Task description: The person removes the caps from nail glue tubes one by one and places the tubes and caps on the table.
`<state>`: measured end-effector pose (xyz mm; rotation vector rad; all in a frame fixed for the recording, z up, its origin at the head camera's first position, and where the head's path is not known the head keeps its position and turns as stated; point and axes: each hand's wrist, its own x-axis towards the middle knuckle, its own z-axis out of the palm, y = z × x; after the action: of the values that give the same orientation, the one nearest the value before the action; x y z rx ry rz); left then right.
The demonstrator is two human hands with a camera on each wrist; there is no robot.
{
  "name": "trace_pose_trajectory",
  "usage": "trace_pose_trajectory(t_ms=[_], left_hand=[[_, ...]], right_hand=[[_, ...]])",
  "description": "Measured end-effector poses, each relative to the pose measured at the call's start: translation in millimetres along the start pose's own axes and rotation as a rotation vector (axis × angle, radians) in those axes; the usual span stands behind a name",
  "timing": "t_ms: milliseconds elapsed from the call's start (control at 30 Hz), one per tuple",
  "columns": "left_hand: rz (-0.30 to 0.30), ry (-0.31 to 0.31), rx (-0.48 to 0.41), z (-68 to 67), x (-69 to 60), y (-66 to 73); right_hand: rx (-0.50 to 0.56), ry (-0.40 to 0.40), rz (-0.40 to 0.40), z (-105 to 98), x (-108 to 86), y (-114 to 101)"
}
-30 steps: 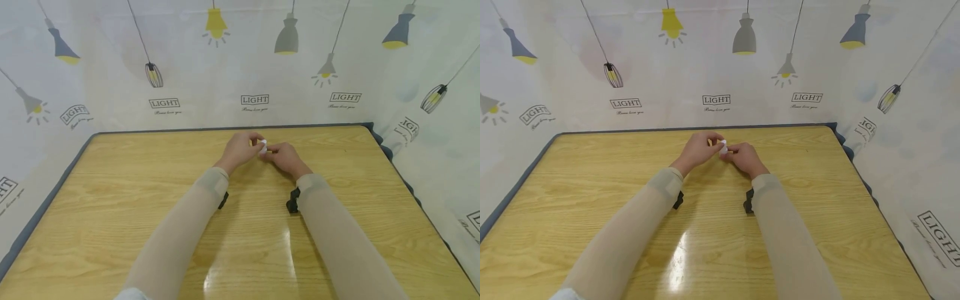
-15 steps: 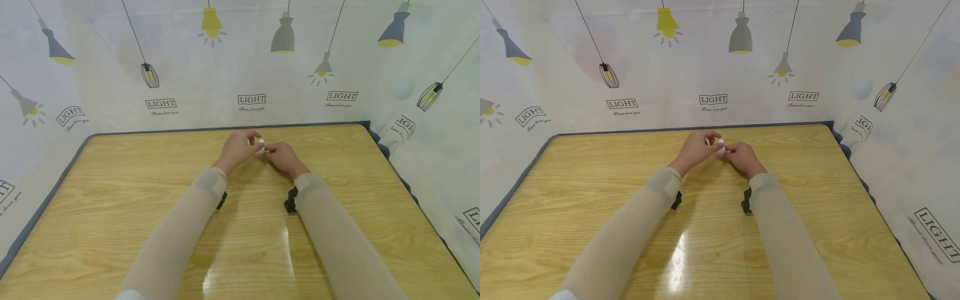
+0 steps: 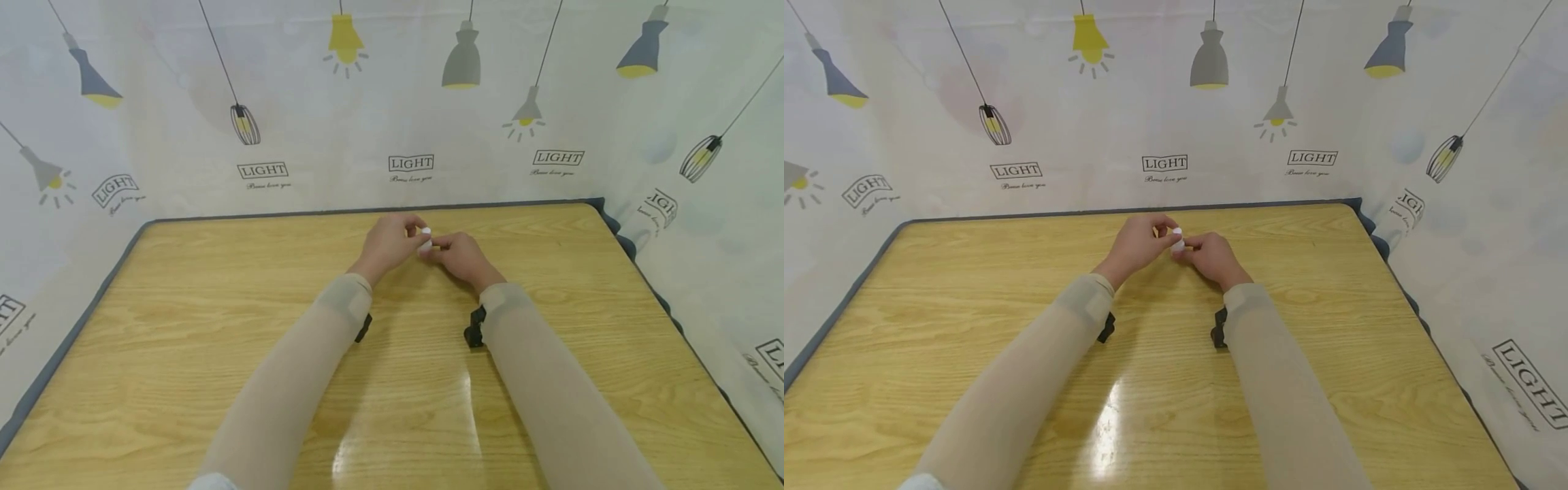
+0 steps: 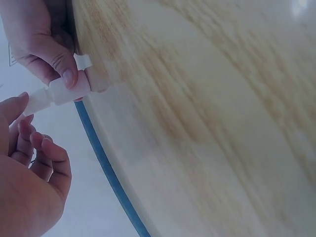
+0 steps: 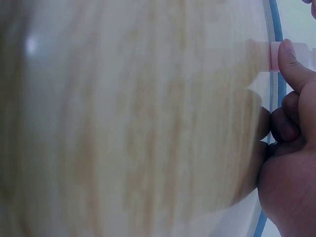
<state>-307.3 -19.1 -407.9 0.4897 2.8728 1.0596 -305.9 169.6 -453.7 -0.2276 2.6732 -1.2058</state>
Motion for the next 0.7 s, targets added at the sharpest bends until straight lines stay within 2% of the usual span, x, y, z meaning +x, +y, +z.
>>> trace_pose_trajectory(t_ms=[333, 700], left_hand=[[-0.016, 0.059, 0.017, -0.7, -0.3, 4.1], [-0.012, 0.083, 0.021, -7.6, -1.0, 2.2]], right_hand=[[-0.020, -0.010, -0.001, 0.7, -0.8, -1.8], [0.006, -0.006, 0.013, 0.9, -0.7, -2.1]])
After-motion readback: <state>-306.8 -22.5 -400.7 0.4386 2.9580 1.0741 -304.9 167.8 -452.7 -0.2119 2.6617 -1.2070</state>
